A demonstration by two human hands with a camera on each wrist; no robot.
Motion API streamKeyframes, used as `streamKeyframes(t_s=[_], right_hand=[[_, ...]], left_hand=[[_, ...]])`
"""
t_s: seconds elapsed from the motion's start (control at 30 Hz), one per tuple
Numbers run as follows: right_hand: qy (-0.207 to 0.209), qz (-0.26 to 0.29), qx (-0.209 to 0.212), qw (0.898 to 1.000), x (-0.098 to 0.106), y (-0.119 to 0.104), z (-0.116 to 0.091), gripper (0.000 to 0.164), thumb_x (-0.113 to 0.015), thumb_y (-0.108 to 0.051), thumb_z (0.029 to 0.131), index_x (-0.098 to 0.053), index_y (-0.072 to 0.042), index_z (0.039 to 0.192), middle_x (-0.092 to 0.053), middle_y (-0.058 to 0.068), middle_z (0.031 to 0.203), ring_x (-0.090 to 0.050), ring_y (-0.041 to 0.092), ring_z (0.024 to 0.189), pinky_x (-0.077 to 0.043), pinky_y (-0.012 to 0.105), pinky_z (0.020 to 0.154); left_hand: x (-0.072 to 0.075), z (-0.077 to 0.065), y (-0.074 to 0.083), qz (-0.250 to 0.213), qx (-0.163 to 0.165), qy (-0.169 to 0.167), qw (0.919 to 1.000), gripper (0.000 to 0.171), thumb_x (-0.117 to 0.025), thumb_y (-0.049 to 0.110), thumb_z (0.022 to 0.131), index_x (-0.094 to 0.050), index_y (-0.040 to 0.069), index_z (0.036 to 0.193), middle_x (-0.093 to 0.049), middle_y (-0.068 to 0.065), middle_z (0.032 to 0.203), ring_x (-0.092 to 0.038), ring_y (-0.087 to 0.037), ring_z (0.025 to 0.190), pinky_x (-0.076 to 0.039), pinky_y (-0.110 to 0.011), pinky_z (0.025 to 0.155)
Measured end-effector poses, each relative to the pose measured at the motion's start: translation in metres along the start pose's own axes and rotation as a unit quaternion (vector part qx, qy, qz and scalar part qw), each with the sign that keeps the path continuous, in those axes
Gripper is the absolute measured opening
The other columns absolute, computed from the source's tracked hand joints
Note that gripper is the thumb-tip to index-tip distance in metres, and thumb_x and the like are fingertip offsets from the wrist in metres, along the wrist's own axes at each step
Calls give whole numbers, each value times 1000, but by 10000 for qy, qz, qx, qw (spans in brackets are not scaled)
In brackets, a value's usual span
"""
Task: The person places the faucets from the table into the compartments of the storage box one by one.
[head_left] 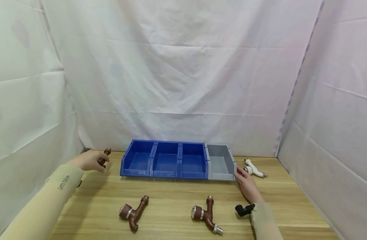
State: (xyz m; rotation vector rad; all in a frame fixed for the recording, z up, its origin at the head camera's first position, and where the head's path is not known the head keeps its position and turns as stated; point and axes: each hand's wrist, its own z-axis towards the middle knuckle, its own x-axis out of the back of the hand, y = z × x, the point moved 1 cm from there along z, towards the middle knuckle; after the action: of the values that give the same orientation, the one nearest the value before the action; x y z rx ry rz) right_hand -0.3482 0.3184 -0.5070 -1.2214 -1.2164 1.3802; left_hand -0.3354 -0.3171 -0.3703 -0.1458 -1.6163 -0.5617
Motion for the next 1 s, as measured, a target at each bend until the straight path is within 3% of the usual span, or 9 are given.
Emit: streamKeyframes(t_s=[0.2,0.37,0.67,1.0], right_hand=[[-77,-38,43,10000,0,1,0,63,-48,-14,103,-13,6,152,-13,20,157,-15,28,142,-34,12,96],[-4,-41,64,10000,-2,0,-1,61,-46,-11,103,-14,7,152,-13,21,157,-16,26,143,-31,16,102],[86,-66,83,9999,-3,-1,-5,58,-44,-8,103,-15,8,151,-15,23,156,-18,28,142,-34,12,96],[125,-104,112,9998,-3,-1,-3,60,-46,-10,103,-15,8,151,-16,23,156,-18,28,142,-30,18,103]], left_hand=[[4,-2,3,-54,232,-11,9997,49,-84,30,73,-69,3,111,-66,-15,106,-61,-32,93,-48,-49,78],[7,-1,2,-113,310,86,9994,51,-84,31,72,-69,2,111,-65,-18,106,-61,-36,96,-47,-53,80],[14,0,3,-285,428,-2,9987,52,-84,28,74,-67,-2,112,-65,-21,107,-60,-40,97,-46,-55,82],[19,-1,6,-199,449,-44,9988,51,-83,27,75,-67,-3,113,-65,-21,106,-61,-38,96,-46,-55,82]])
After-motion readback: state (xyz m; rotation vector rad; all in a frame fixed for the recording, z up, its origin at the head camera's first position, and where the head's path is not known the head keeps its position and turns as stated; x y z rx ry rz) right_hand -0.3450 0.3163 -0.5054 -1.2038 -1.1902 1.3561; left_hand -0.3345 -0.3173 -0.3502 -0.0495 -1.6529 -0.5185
